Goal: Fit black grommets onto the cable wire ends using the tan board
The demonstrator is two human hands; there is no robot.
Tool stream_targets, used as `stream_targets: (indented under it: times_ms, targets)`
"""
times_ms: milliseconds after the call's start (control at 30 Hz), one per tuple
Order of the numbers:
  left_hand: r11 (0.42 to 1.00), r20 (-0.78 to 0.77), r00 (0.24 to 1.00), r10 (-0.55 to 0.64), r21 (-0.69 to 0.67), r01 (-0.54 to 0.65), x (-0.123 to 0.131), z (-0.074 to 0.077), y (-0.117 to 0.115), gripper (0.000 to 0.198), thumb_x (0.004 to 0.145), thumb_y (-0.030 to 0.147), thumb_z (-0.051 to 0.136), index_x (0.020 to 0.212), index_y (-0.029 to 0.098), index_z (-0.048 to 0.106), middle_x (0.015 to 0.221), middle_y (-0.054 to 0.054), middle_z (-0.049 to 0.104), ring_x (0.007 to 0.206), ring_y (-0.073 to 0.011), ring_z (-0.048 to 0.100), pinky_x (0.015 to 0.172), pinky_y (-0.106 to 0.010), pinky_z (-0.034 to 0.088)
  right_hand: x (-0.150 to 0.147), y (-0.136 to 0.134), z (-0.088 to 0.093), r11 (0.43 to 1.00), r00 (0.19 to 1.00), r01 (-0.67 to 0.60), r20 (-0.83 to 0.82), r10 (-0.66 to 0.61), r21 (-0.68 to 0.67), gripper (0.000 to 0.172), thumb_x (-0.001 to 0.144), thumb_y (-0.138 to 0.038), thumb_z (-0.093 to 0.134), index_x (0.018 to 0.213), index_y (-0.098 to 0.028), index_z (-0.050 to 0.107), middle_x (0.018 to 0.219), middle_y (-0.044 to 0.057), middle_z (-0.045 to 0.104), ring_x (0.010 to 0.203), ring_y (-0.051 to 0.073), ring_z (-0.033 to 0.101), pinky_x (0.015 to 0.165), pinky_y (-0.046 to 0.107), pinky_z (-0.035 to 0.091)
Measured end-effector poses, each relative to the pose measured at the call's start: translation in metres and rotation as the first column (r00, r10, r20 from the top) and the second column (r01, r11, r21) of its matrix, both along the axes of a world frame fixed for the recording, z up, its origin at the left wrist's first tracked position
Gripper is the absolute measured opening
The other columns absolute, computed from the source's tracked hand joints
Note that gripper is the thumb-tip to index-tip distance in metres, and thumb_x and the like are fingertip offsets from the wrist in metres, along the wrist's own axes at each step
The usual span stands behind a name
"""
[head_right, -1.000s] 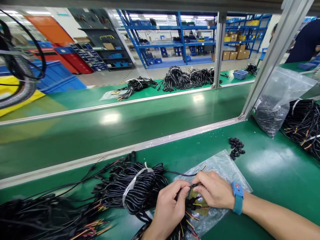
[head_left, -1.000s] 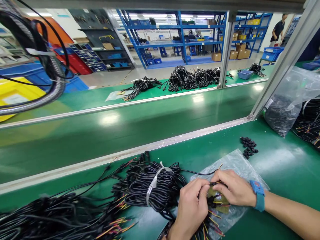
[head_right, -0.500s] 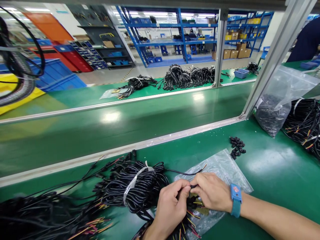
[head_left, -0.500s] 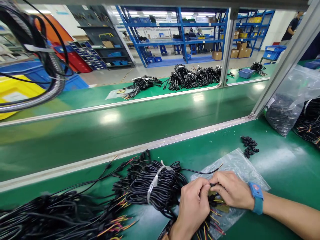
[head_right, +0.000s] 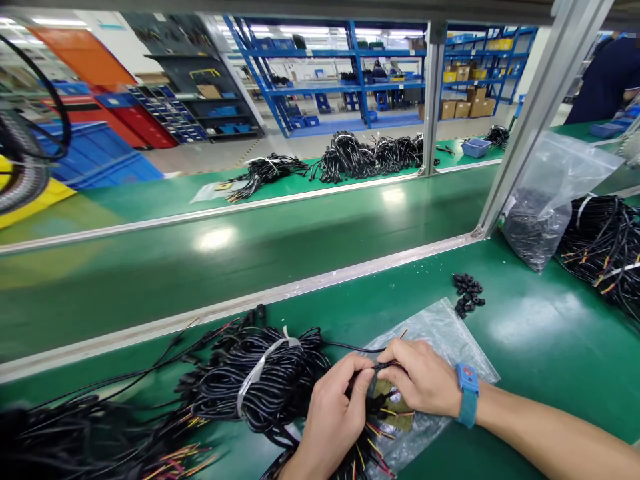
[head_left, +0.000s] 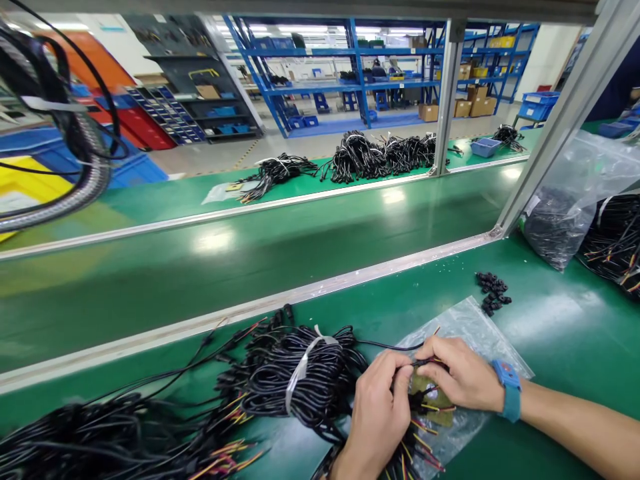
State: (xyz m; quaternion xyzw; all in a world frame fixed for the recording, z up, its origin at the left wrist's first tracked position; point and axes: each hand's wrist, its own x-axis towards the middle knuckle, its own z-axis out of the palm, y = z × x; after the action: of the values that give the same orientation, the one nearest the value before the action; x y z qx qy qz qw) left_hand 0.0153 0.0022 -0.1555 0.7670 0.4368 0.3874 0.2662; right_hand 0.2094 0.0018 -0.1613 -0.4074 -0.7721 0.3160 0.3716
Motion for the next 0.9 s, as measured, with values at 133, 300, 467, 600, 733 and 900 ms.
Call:
stream_targets:
  times_ms: [133,300,467,600,733,900]
  targets:
    - [1.0,-0.005,1.0,0.003,-0.019,-0.003,0.0,-0.001,-0.001,0.022,0.1,0.02,0.05,0.08,0.021,0.058,0.071,0.002,0.062,0.064,-0.0138,0.059,0.063,-0.024,0.041,0.0,-0.001,-0.005,0.999,0.999,-0.031,0.034,0.03,0.016,0.01,0.103,-0.025,0.049,0.102,-0.02,0.057,0.086,0.003,0.065,0.077,0.018,0.06,0.069,0.028,0.042]
    - [1.0,-0.013,1.0,0.005,-0.022,-0.005,0.0,-0.001,-0.001,0.023,0.099,0.019,0.05,0.078,0.021,0.058,0.069,0.003,0.061,0.063,-0.0132,0.058,0.061,-0.024,0.039,0.0,-0.002,-0.01,0.998,0.994,-0.053,0.093,0.05,0.029,0.009,0.103,-0.024,0.048,0.102,-0.021,0.056,0.083,0.002,0.063,0.075,0.018,0.059,0.068,0.027,0.041]
    - [0.999,-0.015,1.0,0.012,-0.04,-0.012,0.0,-0.006,-0.002,0.024,0.098,0.019,0.05,0.076,0.021,0.058,0.066,0.003,0.06,0.06,-0.0132,0.056,0.058,-0.024,0.038,-0.004,-0.002,-0.012,0.997,0.994,-0.046,0.1,0.04,0.055,0.012,0.104,-0.025,0.047,0.1,-0.02,0.057,0.083,0.002,0.064,0.075,0.018,0.061,0.068,0.027,0.041]
    - [0.998,-0.011,1.0,0.01,-0.058,-0.011,0.0,-0.007,-0.001,0.024,0.098,0.019,0.051,0.075,0.021,0.058,0.066,0.003,0.061,0.06,-0.0135,0.057,0.059,-0.025,0.038,-0.006,-0.002,-0.008,0.998,0.997,-0.034,0.074,0.03,0.045,0.015,0.105,-0.027,0.047,0.099,-0.02,0.059,0.081,0.002,0.065,0.074,0.018,0.062,0.067,0.028,0.042]
    - [0.996,0.012,0.999,-0.042,-0.077,0.042,0.0,-0.001,0.0,0.02,0.101,0.021,0.049,0.086,0.022,0.062,0.078,0.001,0.065,0.072,-0.0152,0.062,0.067,-0.025,0.044,-0.003,-0.001,-0.003,0.999,0.999,-0.031,0.024,0.031,-0.017,0.012,0.103,-0.028,0.052,0.102,-0.02,0.061,0.083,0.002,0.067,0.075,0.017,0.063,0.067,0.027,0.043]
    - [0.996,0.022,0.999,-0.049,-0.076,0.051,-0.001,0.001,0.0,0.015,0.101,0.02,0.048,0.093,0.021,0.061,0.088,-0.003,0.065,0.082,-0.0176,0.063,0.074,-0.027,0.047,-0.001,-0.001,-0.002,0.999,1.0,-0.018,0.003,0.018,-0.029,0.013,0.104,-0.027,0.051,0.103,-0.019,0.062,0.087,0.003,0.069,0.079,0.018,0.064,0.07,0.028,0.045]
